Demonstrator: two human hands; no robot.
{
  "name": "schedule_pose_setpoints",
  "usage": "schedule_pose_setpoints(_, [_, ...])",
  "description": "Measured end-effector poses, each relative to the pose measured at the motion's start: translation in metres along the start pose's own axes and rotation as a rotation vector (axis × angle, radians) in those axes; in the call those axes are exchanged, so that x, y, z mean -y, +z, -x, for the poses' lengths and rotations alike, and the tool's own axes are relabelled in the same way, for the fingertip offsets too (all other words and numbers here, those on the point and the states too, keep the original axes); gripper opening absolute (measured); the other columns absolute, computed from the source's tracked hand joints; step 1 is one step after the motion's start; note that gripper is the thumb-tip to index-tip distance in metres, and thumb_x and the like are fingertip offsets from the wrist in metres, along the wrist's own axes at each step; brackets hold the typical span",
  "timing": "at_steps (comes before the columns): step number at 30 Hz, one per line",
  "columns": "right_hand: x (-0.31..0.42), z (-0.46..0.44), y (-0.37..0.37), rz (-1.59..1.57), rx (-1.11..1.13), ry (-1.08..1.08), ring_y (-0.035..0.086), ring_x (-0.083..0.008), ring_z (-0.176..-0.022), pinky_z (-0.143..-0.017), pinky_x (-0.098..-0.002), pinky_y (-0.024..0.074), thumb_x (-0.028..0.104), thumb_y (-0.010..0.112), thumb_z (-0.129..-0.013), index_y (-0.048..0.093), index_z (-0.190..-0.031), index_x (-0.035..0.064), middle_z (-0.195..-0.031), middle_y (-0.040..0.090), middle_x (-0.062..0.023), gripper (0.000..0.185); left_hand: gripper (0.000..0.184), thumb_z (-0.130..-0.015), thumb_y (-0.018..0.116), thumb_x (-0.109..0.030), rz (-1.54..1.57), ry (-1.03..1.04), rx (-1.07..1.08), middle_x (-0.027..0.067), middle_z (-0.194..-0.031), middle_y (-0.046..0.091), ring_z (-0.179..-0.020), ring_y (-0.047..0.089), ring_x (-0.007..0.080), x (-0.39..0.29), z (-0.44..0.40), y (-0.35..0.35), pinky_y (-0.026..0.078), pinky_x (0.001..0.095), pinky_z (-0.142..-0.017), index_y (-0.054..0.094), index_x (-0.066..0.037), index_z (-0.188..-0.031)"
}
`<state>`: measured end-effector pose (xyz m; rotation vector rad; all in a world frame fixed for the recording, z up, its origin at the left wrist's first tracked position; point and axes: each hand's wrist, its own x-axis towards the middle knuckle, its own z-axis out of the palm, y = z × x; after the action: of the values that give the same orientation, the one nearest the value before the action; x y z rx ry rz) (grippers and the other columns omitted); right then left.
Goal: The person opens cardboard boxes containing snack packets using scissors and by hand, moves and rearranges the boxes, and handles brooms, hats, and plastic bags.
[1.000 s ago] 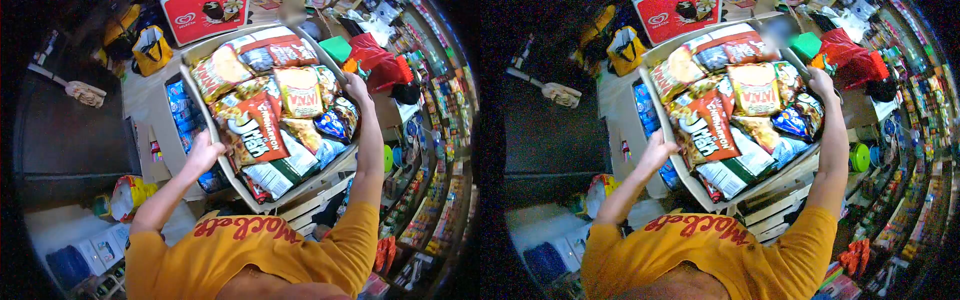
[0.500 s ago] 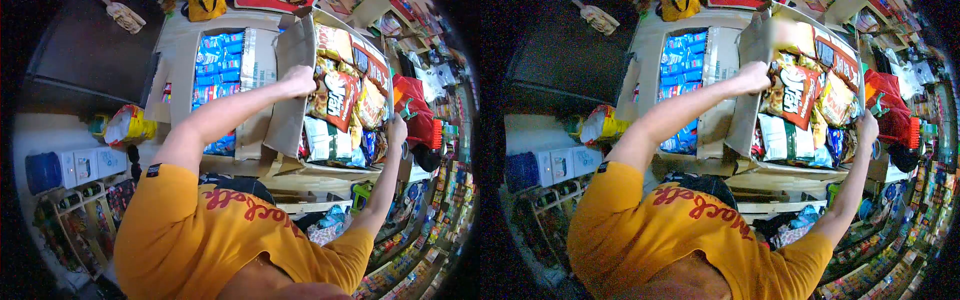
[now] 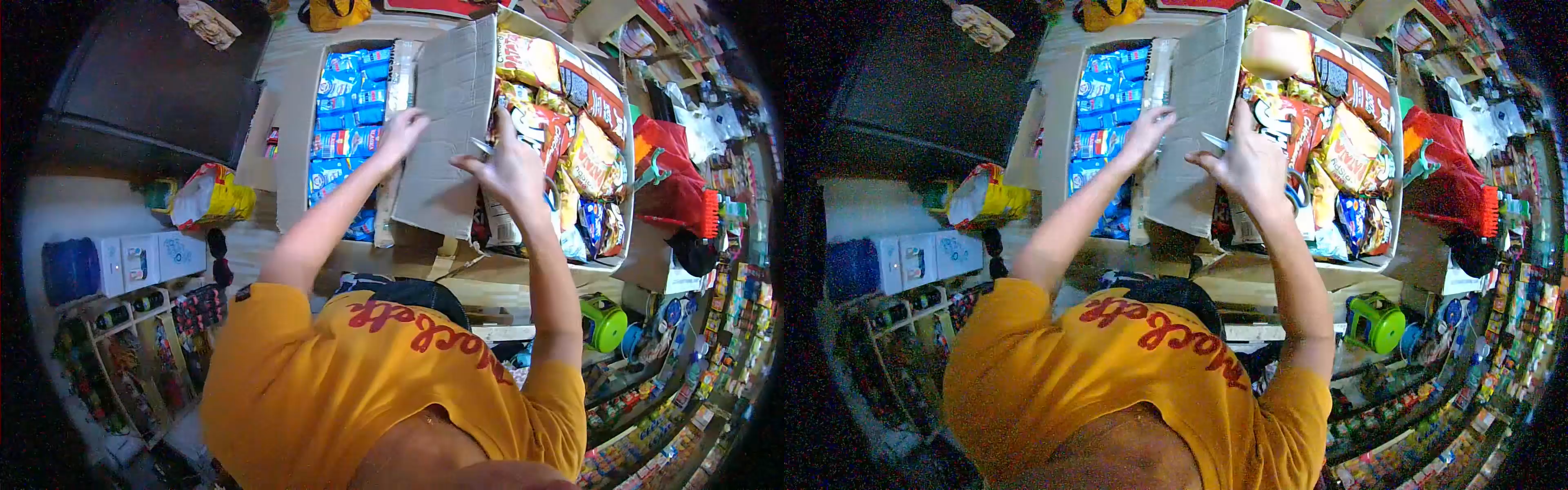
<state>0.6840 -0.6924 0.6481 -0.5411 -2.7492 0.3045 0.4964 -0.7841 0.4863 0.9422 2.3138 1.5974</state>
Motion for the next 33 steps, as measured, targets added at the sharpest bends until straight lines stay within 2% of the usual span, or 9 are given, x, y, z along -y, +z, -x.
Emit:
schedule_pose_setpoints(2, [-0.001, -0.017, 0.021, 0.007, 0.049, 0.030, 0.060, -0.0383, -0.067, -0.059, -0.0432, 0.0475, 0.030, 0.069, -0.062, 0.030, -0.124, -0.0014, -0.072, 0.059, -0.0241, 0.080, 0.055, -0.069, 0.064, -0.032, -0.257, -0.114, -0.273, 0.0212, -0.108, 0.050, -0.101, 0.047, 0.0360, 0.046, 0.023, 0.006, 0.039, 0.0430, -0.086, 0.049, -0.001, -0.112])
schedule_pose_setpoints(5, [-0.009, -0.029, 0.031, -0.053, 0.009, 0.105, 0.059, -0.0397, -0.068, -0.061, -0.0460, 0.0462, 0.005, 0.056, -0.062, 0.032, -0.120, -0.0032, -0.075, 0.058, -0.0251, 0.064, 0.068, -0.064, 0.070, -0.026, -0.134, -0.216, -0.101, 0.0228, -0.111, 0.046, -0.108, 0.042, 0.0367, 0.050, 0.037, 0.002, 0.036, 0.0421, -0.090, 0.039, 0.002, -0.118])
schedule_pose_setpoints(9, [-0.024, -0.029, 0.024, -0.112, -0.060, 0.032, 0.057, -0.0401, -0.081, -0.070, -0.0455, 0.0443, 0.004, 0.055, -0.059, 0.037, -0.117, -0.0009, -0.088, 0.056, -0.0260, 0.061, 0.046, -0.065, 0.064, -0.016, 0.047, -0.114, -0.137, 0.0210, -0.093, 0.059, -0.085, 0.058, 0.0290, 0.051, 0.032, 0.003, 0.046, 0.0362, -0.076, 0.050, 0.004, -0.104])
schedule_pose_setpoints(16, [-0.040, -0.038, -0.008, -0.005, -0.030, 0.067, 0.057, -0.0375, -0.087, -0.076, -0.0425, 0.0446, 0.003, 0.051, -0.059, 0.039, -0.122, 0.0062, -0.095, 0.058, -0.0228, 0.064, 0.066, -0.066, 0.056, -0.009, 0.253, 0.247, -0.046, 0.0180, -0.092, 0.059, -0.080, 0.059, 0.0200, 0.008, 0.039, 0.035, 0.047, 0.0310, -0.067, 0.032, 0.005, -0.126])
schedule_pose_setpoints(22, [-0.030, -0.029, -0.024, -0.011, -0.014, 0.198, 0.059, -0.0340, -0.085, -0.073, -0.0401, 0.0459, 0.002, 0.051, -0.058, 0.044, -0.120, 0.0081, -0.094, 0.061, -0.0189, 0.063, 0.072, -0.074, 0.058, -0.021, 0.115, 0.229, 0.118, 0.0131, -0.075, 0.045, -0.067, 0.048, 0.0261, -0.049, 0.040, 0.056, 0.041, 0.0346, -0.063, 0.025, 0.003, -0.133])
schedule_pose_setpoints(26, [-0.042, -0.016, -0.004, -0.142, -0.215, 0.039, 0.059, -0.0293, -0.094, -0.080, -0.0337, 0.0443, 0.001, 0.054, -0.057, 0.045, -0.121, 0.0057, -0.104, 0.059, -0.0176, 0.064, 0.068, -0.081, 0.052, -0.033, 0.097, 0.151, 0.284, 0.0287, -0.116, 0.040, -0.103, 0.046, 0.0405, -0.055, 0.041, 0.047, 0.040, 0.0395, -0.087, 0.024, 0.003, -0.132])
schedule_pose_setpoints(29, [-0.026, -0.009, -0.016, -0.281, -0.135, 0.143, 0.056, -0.0271, -0.100, -0.085, -0.0318, 0.0424, -0.002, 0.054, -0.057, 0.044, -0.121, 0.0043, -0.108, 0.058, -0.0177, 0.065, 0.068, -0.085, 0.050, -0.035, 0.112, 0.333, 0.050, 0.0268, -0.129, 0.032, -0.119, 0.035, 0.0368, -0.040, 0.040, 0.068, 0.029, 0.0361, -0.098, 0.019, 0.000, -0.135])
schedule_pose_setpoints(30, [-0.032, -0.007, -0.018, -0.300, -0.143, 0.101, 0.055, -0.0267, -0.102, -0.086, -0.0314, 0.0416, -0.003, 0.054, -0.057, 0.045, -0.121, 0.0041, -0.109, 0.057, -0.0180, 0.065, 0.068, -0.088, 0.044, -0.036, 0.281, 0.185, 0.246, 0.0246, -0.142, 0.010, -0.132, 0.012, 0.0326, -0.048, 0.043, 0.059, 0.014, 0.0346, -0.106, 0.011, -0.001, -0.137])
schedule_pose_setpoints(33, [-0.037, 0.002, -0.042, -0.317, -0.076, 0.152, 0.048, -0.0256, -0.112, -0.094, -0.0301, 0.0353, -0.007, 0.052, -0.056, 0.042, -0.123, -0.0008, -0.117, 0.053, -0.0190, 0.067, 0.069, -0.089, 0.042, -0.034, 0.478, 0.184, 0.225, 0.0235, -0.142, 0.006, -0.133, 0.007, 0.0327, -0.040, 0.043, 0.079, 0.012, 0.0343, -0.107, 0.006, -0.003, -0.138])
